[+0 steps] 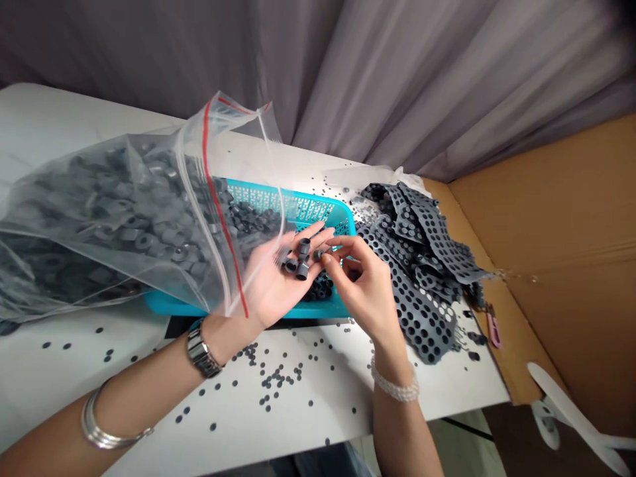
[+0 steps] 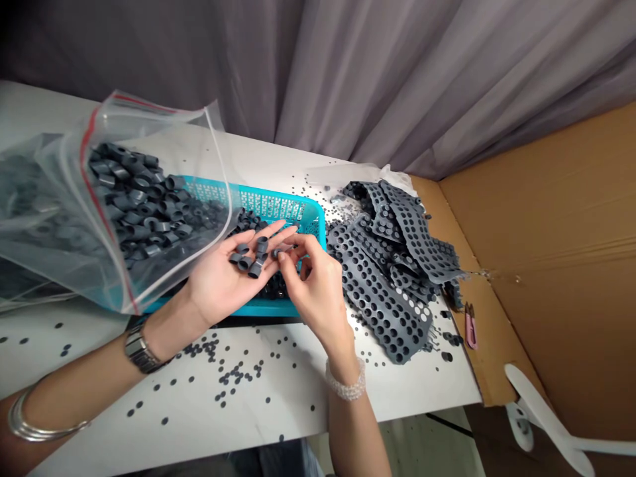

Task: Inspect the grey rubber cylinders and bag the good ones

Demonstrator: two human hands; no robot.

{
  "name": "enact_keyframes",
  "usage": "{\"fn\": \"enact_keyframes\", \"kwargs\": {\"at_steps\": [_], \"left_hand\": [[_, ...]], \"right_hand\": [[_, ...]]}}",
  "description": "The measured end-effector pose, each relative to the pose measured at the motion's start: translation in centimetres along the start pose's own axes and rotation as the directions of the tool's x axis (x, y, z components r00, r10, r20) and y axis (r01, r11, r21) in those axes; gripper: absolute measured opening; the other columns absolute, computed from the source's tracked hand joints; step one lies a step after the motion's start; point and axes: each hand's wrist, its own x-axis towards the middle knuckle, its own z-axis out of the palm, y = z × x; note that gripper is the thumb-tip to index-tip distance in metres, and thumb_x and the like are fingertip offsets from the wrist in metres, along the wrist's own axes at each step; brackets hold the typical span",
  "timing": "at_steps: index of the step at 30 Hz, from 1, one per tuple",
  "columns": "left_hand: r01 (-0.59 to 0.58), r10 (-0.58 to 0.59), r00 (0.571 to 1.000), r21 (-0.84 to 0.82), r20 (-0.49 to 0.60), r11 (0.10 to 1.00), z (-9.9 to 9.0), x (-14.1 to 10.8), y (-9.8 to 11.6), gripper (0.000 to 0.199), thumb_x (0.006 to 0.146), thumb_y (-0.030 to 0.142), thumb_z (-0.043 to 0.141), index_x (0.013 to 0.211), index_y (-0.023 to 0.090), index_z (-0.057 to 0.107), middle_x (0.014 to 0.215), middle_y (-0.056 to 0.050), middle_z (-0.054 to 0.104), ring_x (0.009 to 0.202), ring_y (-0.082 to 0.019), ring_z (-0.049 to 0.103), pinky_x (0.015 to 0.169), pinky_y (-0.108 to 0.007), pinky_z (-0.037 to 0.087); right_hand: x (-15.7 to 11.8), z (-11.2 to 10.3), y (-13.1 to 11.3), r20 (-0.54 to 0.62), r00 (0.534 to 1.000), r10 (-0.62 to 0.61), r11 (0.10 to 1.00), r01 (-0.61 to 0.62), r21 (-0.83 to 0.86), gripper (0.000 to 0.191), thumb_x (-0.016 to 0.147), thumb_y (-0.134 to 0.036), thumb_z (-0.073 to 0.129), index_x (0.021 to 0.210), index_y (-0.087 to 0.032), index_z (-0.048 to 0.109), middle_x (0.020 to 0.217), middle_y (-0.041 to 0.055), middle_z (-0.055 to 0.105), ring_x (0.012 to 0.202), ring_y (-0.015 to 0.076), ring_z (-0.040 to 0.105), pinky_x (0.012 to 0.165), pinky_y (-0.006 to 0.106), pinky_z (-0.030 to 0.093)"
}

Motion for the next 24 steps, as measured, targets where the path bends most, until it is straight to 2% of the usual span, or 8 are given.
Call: {"fn": "enact_keyframes", "kwargs": {"at_steps": [6, 11, 15, 18, 20, 22, 24], "left_hand": [[-0.004, 0.003, 1.000, -0.039, -0.025, 0.999, -0.1, 0.0, 0.1, 0.048, 0.090, 0.016, 0.043, 0.136, 0.005, 0.047, 0.123, -0.012, 0.067, 0.108, -0.013, 0.063, 0.092, -0.020, 0.049], [-0.010, 0.009, 1.000, -0.048, -0.028, 0.999, 0.0, 0.1, 0.0, 0.048, 0.091, 0.018, 0.042, 0.137, 0.003, 0.046, 0.132, -0.015, 0.060, 0.121, -0.019, 0.057, 0.101, -0.027, 0.046], [-0.007, 0.007, 1.000, -0.047, 0.006, 0.999, -0.3, 0.2, -0.1, 0.051, 0.090, 0.019, 0.042, 0.139, 0.002, 0.042, 0.139, -0.019, 0.053, 0.126, -0.025, 0.052, 0.107, -0.034, 0.041], [0.020, -0.018, 0.999, -0.052, 0.046, 0.998, -0.5, 0.3, -0.1, 0.052, 0.090, 0.020, 0.042, 0.140, 0.004, 0.040, 0.141, -0.018, 0.051, 0.128, -0.026, 0.051, 0.109, -0.036, 0.040], [0.033, -0.030, 0.998, -0.059, 0.060, 0.998, -0.6, 0.3, -0.1, 0.053, 0.090, 0.020, 0.041, 0.140, 0.004, 0.039, 0.142, -0.018, 0.050, 0.128, -0.026, 0.050, 0.110, -0.036, 0.039], [0.036, -0.032, 0.997, -0.056, 0.064, 0.998, -0.6, 0.2, -0.1, 0.053, 0.090, 0.020, 0.042, 0.140, 0.004, 0.040, 0.143, -0.017, 0.049, 0.130, -0.025, 0.048, 0.111, -0.036, 0.037], [0.035, -0.032, 0.997, -0.049, 0.064, 0.998, -0.5, 0.2, 0.0, 0.053, 0.089, 0.019, 0.044, 0.140, 0.005, 0.041, 0.143, -0.016, 0.049, 0.132, -0.024, 0.046, 0.111, -0.035, 0.036]], "right_hand": [[-0.1, -0.5, -0.2, 0.071, 0.997, -0.018, 1.000, 0.020, -0.022, 0.021, 0.091, -0.025, 0.053, 0.109, -0.022, 0.062, 0.087, 0.0003, 0.062, 0.054, 0.0079, 0.045, 0.053, 0.026, 0.037], [0.1, -0.6, 0.1, 0.063, 0.998, 0.031, 0.998, -0.034, 0.054, 0.025, 0.088, -0.025, 0.056, 0.113, -0.022, 0.060, 0.086, -0.0001, 0.059, 0.053, 0.0070, 0.046, 0.051, 0.025, 0.038], [0.5, -0.8, 1.0, 0.012, 0.993, 0.114, 0.962, -0.114, 0.250, 0.016, 0.086, -0.025, 0.060, 0.102, -0.022, 0.057, 0.076, -0.0025, 0.055, 0.050, 0.0061, 0.042, 0.047, 0.022, 0.034], [0.8, -0.9, 1.8, 0.033, 0.983, 0.178, 0.863, -0.172, 0.474, 0.010, 0.086, -0.023, 0.059, 0.093, -0.023, 0.052, 0.068, -0.0063, 0.049, 0.043, 0.0044, 0.032, 0.040, 0.020, 0.025], [0.9, -0.9, 2.0, 0.049, 0.979, 0.198, 0.809, -0.191, 0.555, 0.012, 0.085, -0.021, 0.059, 0.092, -0.024, 0.050, 0.065, -0.0080, 0.046, 0.041, 0.0039, 0.027, 0.038, 0.020, 0.021], [0.9, -1.0, 2.1, 0.014, 0.979, 0.204, 0.824, -0.179, 0.538, 0.013, 0.084, -0.022, 0.060, 0.093, -0.024, 0.051, 0.063, -0.0082, 0.045, 0.040, 0.0042, 0.027, 0.038, 0.020, 0.021], [0.8, -1.0, 1.8, -0.057, 0.980, 0.188, 0.888, -0.145, 0.435, 0.011, 0.085, -0.025, 0.061, 0.094, -0.023, 0.054, 0.063, -0.0069, 0.046, 0.043, 0.0050, 0.031, 0.040, 0.020, 0.026]]}}
